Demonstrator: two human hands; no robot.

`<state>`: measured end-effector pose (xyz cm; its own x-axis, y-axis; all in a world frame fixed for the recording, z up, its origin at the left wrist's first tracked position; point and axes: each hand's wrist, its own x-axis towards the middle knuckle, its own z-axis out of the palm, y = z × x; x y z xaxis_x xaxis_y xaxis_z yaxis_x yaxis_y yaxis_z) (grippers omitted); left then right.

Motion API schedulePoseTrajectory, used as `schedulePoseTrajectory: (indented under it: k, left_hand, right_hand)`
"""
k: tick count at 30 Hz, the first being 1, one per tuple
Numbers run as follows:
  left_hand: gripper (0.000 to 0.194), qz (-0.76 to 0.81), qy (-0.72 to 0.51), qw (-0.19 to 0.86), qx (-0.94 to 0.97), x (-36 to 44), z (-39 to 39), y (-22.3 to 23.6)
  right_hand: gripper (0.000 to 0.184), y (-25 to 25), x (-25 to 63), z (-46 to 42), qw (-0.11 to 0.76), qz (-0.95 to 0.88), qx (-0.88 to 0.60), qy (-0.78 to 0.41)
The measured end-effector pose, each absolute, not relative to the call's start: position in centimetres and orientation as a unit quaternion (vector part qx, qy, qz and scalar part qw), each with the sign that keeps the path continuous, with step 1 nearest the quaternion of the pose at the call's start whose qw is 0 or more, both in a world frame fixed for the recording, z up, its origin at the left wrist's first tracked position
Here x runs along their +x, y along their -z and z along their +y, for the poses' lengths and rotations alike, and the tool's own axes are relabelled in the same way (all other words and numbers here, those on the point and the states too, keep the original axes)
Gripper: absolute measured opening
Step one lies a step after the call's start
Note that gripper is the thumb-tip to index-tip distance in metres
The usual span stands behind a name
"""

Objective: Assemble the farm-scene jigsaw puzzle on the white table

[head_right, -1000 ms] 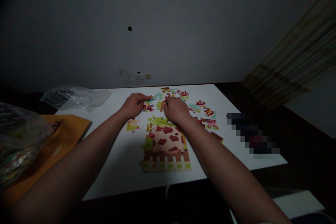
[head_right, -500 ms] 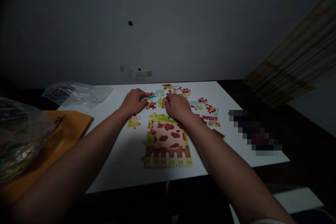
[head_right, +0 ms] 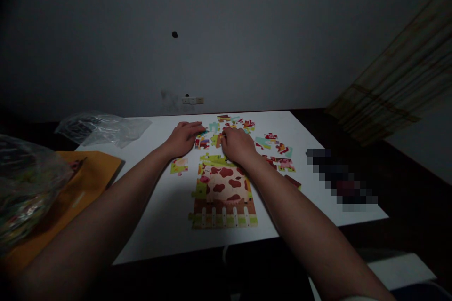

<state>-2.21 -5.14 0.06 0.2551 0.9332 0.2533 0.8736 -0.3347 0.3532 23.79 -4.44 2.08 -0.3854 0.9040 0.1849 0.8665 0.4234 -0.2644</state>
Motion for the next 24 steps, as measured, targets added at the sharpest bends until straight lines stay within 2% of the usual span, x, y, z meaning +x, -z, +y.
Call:
schedulePoseTrajectory:
  k: [8,19,24]
  left_hand:
    - [0.047,0.597,-0.203,0.039,0.775,-2.45,-5.08,0.24]
    - [0.061,0.586,-0.22,0.069,0.777,-2.89,-4.84,0.53]
    - [0.048,0.612,-0.214,0.045,0.76,-2.74,-5.02,0.33]
  right_hand:
    - [0.031,-2.17,23.73,-4.49,0.147,-0.833,-0.53,-0.055]
    - [0.028,-2.71,23.42,-4.89,0.132,-0.838,-0.526,-0.056]
    - [0.03,-2.97,23.28,-5.15,0.116,-0.839,-0.529,-0.057]
